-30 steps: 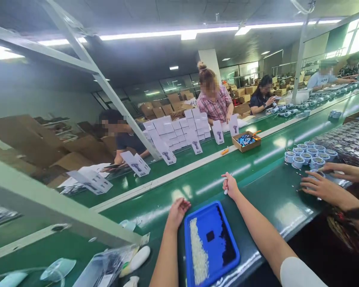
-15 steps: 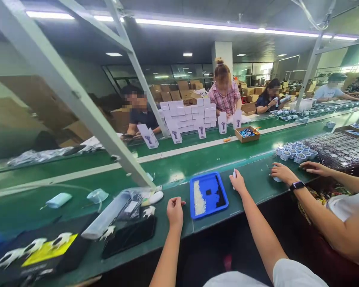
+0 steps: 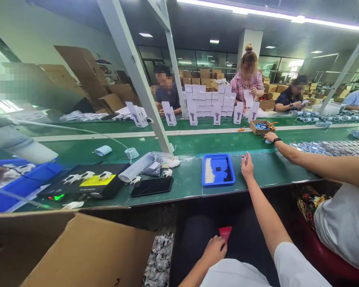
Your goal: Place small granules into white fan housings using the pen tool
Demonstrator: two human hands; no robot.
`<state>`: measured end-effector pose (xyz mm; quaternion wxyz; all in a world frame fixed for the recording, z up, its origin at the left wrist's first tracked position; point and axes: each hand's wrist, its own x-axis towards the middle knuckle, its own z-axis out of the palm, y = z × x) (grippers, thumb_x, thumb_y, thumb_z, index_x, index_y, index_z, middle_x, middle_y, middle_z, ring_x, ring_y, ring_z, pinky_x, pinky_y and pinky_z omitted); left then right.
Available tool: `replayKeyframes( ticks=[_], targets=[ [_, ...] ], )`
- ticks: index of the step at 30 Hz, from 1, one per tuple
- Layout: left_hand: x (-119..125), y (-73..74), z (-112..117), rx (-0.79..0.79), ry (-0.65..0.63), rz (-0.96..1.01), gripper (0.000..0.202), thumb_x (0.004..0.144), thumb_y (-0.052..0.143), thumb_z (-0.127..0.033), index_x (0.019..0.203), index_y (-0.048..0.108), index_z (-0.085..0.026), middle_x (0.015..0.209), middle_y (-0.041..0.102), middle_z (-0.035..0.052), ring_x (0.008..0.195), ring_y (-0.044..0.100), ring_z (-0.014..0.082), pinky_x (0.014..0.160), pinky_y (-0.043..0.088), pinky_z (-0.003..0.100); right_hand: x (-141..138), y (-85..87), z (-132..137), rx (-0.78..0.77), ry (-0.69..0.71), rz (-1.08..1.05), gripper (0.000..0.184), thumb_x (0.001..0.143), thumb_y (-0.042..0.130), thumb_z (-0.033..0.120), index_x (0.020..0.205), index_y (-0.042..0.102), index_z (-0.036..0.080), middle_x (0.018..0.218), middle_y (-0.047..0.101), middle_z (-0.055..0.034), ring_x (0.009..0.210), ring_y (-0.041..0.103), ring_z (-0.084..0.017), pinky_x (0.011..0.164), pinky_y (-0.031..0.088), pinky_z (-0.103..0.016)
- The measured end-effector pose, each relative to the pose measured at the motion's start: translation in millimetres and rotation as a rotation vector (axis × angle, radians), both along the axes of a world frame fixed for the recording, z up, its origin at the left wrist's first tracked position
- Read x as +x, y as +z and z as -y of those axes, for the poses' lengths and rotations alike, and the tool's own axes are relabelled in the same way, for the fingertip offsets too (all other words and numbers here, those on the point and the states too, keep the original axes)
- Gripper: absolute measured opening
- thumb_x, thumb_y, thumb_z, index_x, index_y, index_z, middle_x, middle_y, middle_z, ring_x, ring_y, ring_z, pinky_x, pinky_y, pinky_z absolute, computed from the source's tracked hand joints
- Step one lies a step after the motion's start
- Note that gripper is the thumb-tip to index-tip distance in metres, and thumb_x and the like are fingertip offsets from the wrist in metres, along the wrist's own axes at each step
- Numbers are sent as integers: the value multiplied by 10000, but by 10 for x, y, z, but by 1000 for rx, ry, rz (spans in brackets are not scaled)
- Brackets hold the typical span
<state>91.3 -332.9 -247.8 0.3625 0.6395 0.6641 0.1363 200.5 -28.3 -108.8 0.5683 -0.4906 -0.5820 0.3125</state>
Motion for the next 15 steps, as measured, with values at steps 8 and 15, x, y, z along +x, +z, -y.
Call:
replayKeyframes(
  ticks=[8, 15],
  targets=[
    [150, -26, -144, -186, -135, -184, 372, 827, 428, -275, 985, 747, -163, 1066, 718, 179, 1106, 641, 341, 1011, 434, 491, 49, 40, -11, 50, -7, -52, 341, 803, 558, 518, 708, 544, 191, 530, 361, 64, 520, 337, -107, 533, 341, -255],
    [200, -135, -281, -257, -154, -183, 364, 760, 482, -216, 1004, 743, -150, 1029, 724, 172, 1033, 672, 331, 824, 497, 394, 72, -42, -69, -30, -7, -83, 461, 802, 611, 570, 579, 431, 208, 506, 369, 66, 509, 349, -91, 505, 331, -244]
  ],
)
